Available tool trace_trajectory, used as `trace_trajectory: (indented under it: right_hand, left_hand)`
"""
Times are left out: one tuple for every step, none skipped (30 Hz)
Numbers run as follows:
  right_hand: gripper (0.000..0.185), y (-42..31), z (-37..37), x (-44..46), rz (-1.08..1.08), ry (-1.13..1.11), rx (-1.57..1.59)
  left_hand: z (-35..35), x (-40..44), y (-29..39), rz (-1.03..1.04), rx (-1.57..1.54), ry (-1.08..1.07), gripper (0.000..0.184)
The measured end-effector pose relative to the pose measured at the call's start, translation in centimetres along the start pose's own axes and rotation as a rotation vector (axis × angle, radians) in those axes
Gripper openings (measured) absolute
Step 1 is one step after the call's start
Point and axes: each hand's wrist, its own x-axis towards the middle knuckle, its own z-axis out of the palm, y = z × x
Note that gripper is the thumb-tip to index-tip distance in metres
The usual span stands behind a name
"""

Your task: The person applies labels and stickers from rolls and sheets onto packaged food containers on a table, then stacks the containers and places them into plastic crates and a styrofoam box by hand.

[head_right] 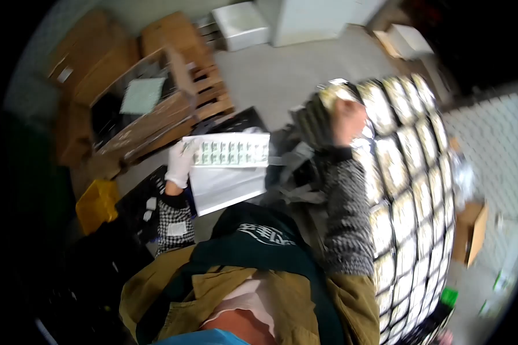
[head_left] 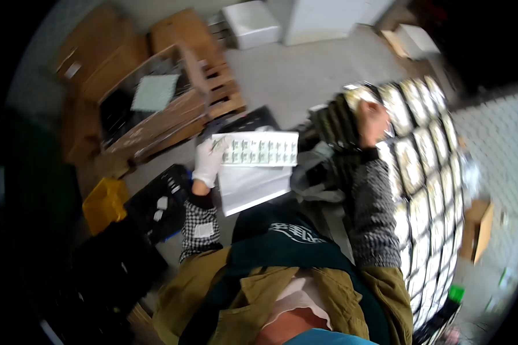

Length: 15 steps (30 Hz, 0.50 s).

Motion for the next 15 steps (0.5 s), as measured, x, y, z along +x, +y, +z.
trace_trajectory:
  right_hand:
    - [0.033,-0.8,-0.5,-0.4,0.024,0.017,0.004]
    - [0.040,-0.5,-0.4,-0.2,0.051,-0.064,0.004]
    - [0.039,1.0,0.6,0.4,-0.036,-0.054,-0.027]
    - [0.041,1.2,0.6,0.7,-0.029,-0.107,-0.009]
    - [0.040,2.1,1.0,0.9,-0.042,-0.087,0.010]
    - [0.036,3.3,1.1,1.2,-0.015,-0.153,0.108]
    - [0.031,2.9,0.7,1.3,0.004,-0.140,-0.030]
    - [0.029,3.2,0.3,1.4,-0.018,-0.159,-0.070]
    - [0.028,3.8,0.0,1.5,-0.050,-0.173,-0.017]
    - [0.027,4.3,-0.4,1.2,-0.206,-0.101,0.111]
    - [0.028,3.5,-1.6,0.4,-0.175,-0.120,0.096]
    - [0.030,2.2,-3.0,-1.1,-0.200,-0.100,0.109]
    - [0.025,1.2,-4.2,-2.6,-0.216,-0.090,0.117]
    - [0.021,0.7,-5.2,-4.0,-0.227,-0.077,0.119]
    - [0.020,1.2,-5.6,-5.3,-0.228,-0.111,0.160]
  left_hand:
    - [-1.4,-0.1,-1.1,-0.117,-0.226,0.123,0.021]
    - [-3.2,0.0,-2.8,-0.103,-0.204,0.265,0.021]
    - [-5.4,0.2,-5.0,-0.109,-0.253,0.344,0.020]
    - [-7.4,0.6,-7.3,-0.108,-0.309,0.410,0.019]
    - [-8.7,1.0,-9.0,-0.118,-0.469,0.459,0.018]
    - [-9.8,1.3,-10.4,-0.122,-0.634,0.495,0.019]
    - [-11.2,2.0,-11.5,-0.119,-0.772,0.498,0.021]
    - [-12.7,2.9,-13.1,-0.155,-0.759,0.574,0.023]
    - [-13.8,3.9,-13.3,-0.155,-0.782,0.610,0.023]
    - [-14.8,5.2,-13.7,-0.157,-0.806,0.642,0.023]
    - [-16.2,7.1,-14.7,-0.181,-0.836,0.690,0.023]
    - [-17.4,8.7,-15.4,-0.161,-0.901,0.698,0.025]
    - [-18.6,10.4,-15.8,-0.130,-0.905,0.732,0.027]
    - [-19.6,12.2,-16.3,-0.105,-0.906,0.759,0.028]
    - [-21.3,14.3,-18.3,0.116,-0.554,0.673,0.031]
